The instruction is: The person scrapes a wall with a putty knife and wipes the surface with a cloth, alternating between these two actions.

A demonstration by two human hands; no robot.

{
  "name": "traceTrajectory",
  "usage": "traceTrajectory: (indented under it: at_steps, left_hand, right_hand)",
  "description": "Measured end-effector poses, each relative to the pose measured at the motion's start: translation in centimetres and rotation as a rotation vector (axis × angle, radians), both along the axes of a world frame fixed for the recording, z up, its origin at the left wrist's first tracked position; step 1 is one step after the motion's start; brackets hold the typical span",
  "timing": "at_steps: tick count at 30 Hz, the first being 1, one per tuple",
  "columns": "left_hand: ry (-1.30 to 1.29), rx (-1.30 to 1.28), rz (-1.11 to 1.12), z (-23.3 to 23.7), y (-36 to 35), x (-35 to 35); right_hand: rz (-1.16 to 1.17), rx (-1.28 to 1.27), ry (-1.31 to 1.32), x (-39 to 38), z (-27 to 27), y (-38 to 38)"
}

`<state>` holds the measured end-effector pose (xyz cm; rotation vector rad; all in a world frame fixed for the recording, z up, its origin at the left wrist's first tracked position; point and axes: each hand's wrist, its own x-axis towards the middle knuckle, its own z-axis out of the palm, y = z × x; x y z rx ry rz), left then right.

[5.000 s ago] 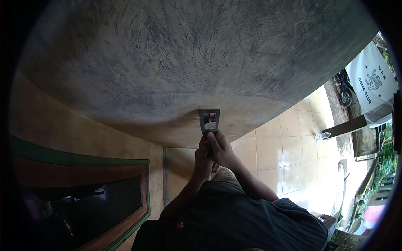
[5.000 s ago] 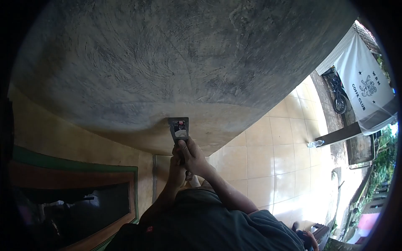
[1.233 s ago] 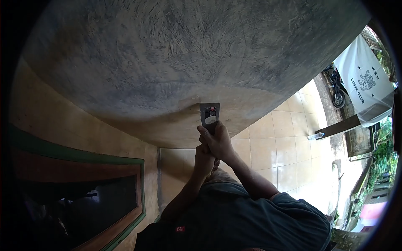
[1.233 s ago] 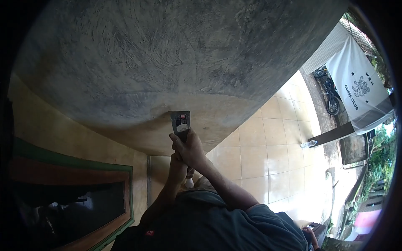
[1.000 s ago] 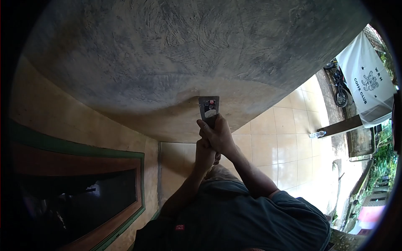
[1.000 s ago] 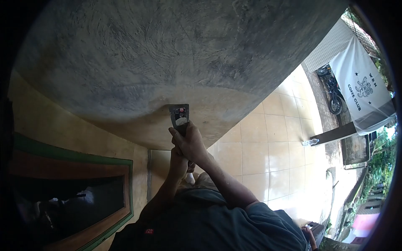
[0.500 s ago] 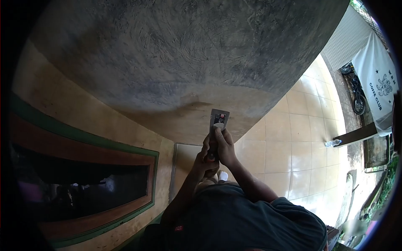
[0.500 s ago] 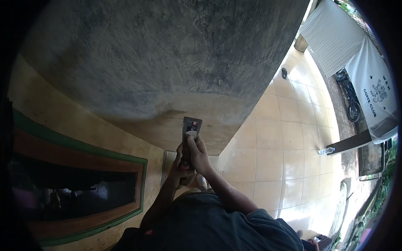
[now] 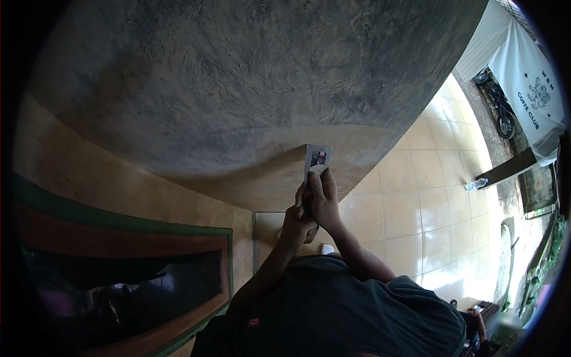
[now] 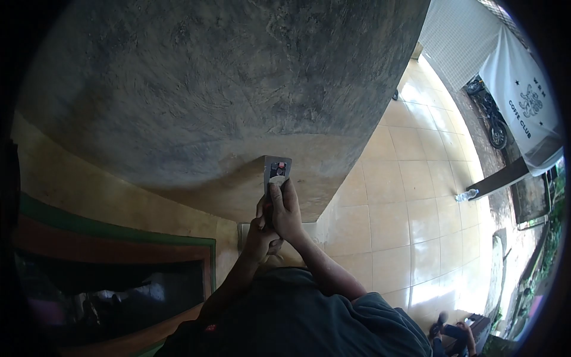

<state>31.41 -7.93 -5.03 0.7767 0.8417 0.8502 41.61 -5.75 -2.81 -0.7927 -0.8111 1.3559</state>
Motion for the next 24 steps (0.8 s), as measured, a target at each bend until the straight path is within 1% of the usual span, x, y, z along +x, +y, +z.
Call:
traceTrajectory:
  at_steps: [1, 2, 3, 4, 8, 11, 13, 14, 15, 17, 18, 19, 20, 21, 22, 24]
  left_hand:
    - [0.050, -0.055, -0.062, -0.5, 0.6, -0.6]
    - [0.060, -0.060, -0.086, -0.8, 0.8, -0.8]
    - [0.036, -0.054, -0.073, -0.8, 1.1, -0.8]
    - [0.010, -0.052, -0.061, -0.8, 1.3, -1.0]
    - [0.015, -0.088, -0.196, 0.1, 2.2, -2.4]
    - [0.033, -0.068, -0.187, 1.6, 2.5, -2.9]
    - [-0.006, 0.014, -0.295, 4.0, 3.8, -3.0]
    - [0.057, 0.127, -0.293, 3.3, 4.3, -2.9]
    - [0.053, 0.127, -0.309, 3.0, 4.1, -3.0]
    - [-0.003, 0.120, -0.303, 2.8, 4.5, -3.0]
    - [-0.026, 0.034, -0.336, 2.5, 4.1, -3.6]
    - [-0.044, 0.057, -0.334, 2.2, 3.4, -3.8]
    - [-0.009, -0.004, -0.276, 1.7, 2.7, -4.1]
    - [0.033, -0.075, -0.222, 1.7, 2.4, -4.1]
    - [-0.010, -0.080, -0.227, 1.6, 2.6, -4.0]
    - [-0.017, -0.041, -0.249, 2.0, 3.5, -3.6]
  right_hand:
    - [-0.021, -0.003, 0.010, -0.6, -0.3, 0.3]
    - [-0.121, 0.027, -0.048, -1.0, -0.6, 0.7]
    - [-0.221, 0.062, -0.111, -1.4, -0.3, 1.3]
    - [-0.268, 0.012, -0.074, -1.9, 0.0, 1.1]
    - [-0.363, -0.041, -0.142, -2.9, 0.8, 1.1]
    - [-0.399, -0.030, -0.083, -3.6, 1.2, 1.2]
    - [-0.417, -0.019, -0.029, -3.4, 4.2, 1.5]
    - [-0.421, 0.000, -0.075, -3.3, 5.7, 1.7]
    - [-0.437, -0.001, -0.079, -3.3, 5.9, 1.4]
    - [-0.369, -0.018, -0.067, -3.2, 6.1, 1.5]
    - [-0.459, -0.049, -0.193, -3.6, 3.3, 1.7]
    - [-0.498, -0.074, -0.255, -4.2, 1.5, 1.5]
    - [-0.500, -0.081, -0.248, -4.7, 0.9, 1.3]
    - [-0.503, -0.100, -0.234, -5.3, 1.7, 1.2]
    - [-0.508, -0.095, -0.233, -5.1, 2.5, 1.4]
    - [-0.428, -0.082, -0.216, -4.3, 4.2, 1.3]
